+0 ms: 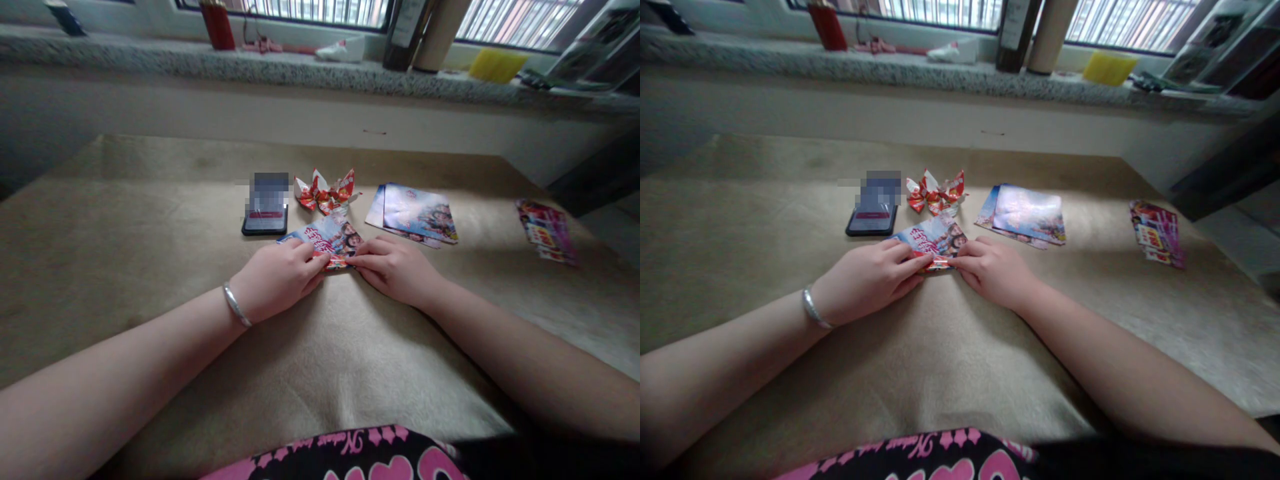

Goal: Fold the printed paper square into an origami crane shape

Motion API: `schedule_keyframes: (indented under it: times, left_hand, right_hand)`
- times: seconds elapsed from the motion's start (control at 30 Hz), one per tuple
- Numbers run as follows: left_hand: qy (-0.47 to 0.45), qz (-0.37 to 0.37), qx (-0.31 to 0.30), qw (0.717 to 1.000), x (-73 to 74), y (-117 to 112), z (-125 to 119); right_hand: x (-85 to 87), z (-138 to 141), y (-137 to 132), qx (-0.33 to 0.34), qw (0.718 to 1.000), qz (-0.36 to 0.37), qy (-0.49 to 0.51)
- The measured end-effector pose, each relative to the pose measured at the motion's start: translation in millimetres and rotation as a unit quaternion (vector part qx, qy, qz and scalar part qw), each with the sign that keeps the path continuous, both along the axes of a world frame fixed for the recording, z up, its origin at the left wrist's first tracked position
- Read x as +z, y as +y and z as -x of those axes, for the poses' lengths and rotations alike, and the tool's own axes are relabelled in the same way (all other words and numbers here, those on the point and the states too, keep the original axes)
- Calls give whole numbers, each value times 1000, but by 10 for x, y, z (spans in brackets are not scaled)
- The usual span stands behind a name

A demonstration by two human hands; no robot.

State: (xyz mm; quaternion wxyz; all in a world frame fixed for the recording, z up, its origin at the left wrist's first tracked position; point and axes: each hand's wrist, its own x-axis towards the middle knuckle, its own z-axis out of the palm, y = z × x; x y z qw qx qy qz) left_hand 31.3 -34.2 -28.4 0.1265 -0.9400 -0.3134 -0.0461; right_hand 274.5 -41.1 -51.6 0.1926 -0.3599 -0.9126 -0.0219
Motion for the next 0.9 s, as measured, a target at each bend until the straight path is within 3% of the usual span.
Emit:
schedule_keyframes:
  times: [0.57, 0.9]
  left_hand:
    - [5, -2, -7, 1000, -14, -13, -28]
    - [-18, 0, -11, 1000, -36, -17, -29]
  right_hand:
    - [33, 16, -12, -4, 998, -40, -37]
    - [12, 24, 14, 4, 1000, -15, 0]
